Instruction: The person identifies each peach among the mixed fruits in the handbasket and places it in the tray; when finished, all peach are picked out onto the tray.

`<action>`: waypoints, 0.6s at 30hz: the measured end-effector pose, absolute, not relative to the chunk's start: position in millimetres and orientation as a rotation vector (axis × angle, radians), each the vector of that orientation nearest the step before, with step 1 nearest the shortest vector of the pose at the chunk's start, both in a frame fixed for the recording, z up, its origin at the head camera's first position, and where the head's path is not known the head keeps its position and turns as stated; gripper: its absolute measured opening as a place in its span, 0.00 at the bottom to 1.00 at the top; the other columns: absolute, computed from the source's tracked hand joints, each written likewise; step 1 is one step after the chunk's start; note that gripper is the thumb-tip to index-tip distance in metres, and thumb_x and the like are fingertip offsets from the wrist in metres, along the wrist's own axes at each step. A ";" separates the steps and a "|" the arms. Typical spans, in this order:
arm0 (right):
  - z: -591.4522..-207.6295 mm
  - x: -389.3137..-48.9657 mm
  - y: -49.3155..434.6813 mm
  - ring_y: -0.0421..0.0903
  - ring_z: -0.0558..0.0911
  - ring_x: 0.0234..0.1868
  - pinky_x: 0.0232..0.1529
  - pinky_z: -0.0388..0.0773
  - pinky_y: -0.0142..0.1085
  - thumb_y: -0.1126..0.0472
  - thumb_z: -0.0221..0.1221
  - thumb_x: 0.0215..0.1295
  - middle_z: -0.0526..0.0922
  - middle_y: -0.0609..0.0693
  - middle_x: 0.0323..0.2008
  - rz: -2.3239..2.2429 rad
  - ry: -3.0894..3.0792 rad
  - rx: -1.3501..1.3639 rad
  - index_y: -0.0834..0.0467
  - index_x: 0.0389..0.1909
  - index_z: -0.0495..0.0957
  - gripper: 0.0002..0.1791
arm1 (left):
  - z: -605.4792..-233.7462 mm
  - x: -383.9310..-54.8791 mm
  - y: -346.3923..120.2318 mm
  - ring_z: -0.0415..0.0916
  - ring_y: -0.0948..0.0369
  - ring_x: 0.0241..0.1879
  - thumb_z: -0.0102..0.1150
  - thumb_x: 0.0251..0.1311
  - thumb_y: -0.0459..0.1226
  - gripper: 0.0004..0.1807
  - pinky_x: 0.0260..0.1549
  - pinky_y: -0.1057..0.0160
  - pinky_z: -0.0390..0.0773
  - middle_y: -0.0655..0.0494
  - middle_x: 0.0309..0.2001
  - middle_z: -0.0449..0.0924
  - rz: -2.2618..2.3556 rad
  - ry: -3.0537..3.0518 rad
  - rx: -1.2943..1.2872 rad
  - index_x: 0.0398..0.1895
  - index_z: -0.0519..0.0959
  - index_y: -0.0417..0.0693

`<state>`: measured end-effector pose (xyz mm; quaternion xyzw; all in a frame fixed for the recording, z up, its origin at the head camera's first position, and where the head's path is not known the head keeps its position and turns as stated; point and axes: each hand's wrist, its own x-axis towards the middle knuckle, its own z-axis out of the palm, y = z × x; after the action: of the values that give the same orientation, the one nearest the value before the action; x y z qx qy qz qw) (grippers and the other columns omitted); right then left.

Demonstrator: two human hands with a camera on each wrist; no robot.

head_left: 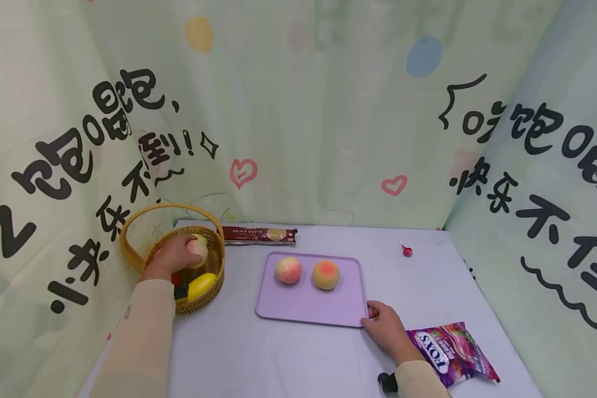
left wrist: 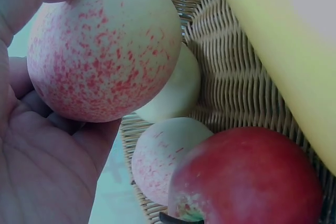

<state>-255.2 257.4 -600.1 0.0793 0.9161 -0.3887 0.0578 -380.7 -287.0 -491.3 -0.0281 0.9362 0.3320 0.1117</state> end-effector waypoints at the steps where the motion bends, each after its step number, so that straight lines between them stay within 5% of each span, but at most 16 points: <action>1: -599.9 -255.1 257.3 0.46 0.74 0.37 0.40 0.76 0.38 0.63 0.67 0.62 0.77 0.52 0.36 -1.177 2.776 0.240 0.68 0.64 0.75 0.29 | -490.5 -380.1 -286.9 0.74 0.46 0.48 0.70 0.55 0.43 0.44 0.46 0.52 0.81 0.39 0.61 0.74 0.972 2.751 -0.081 0.74 0.64 0.41; 18: -602.7 -256.5 257.1 0.46 0.75 0.36 0.40 0.76 0.38 0.63 0.67 0.61 0.79 0.51 0.36 -1.176 2.809 0.236 0.69 0.62 0.76 0.29 | -484.5 -360.5 -284.6 0.72 0.42 0.56 0.71 0.58 0.43 0.45 0.62 0.40 0.75 0.37 0.69 0.68 1.129 2.751 -0.094 0.77 0.61 0.43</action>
<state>-256.5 257.1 -602.7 0.0772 0.9188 -0.3847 0.0438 -360.5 -284.6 -484.5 -0.0316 0.9214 0.3782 0.0831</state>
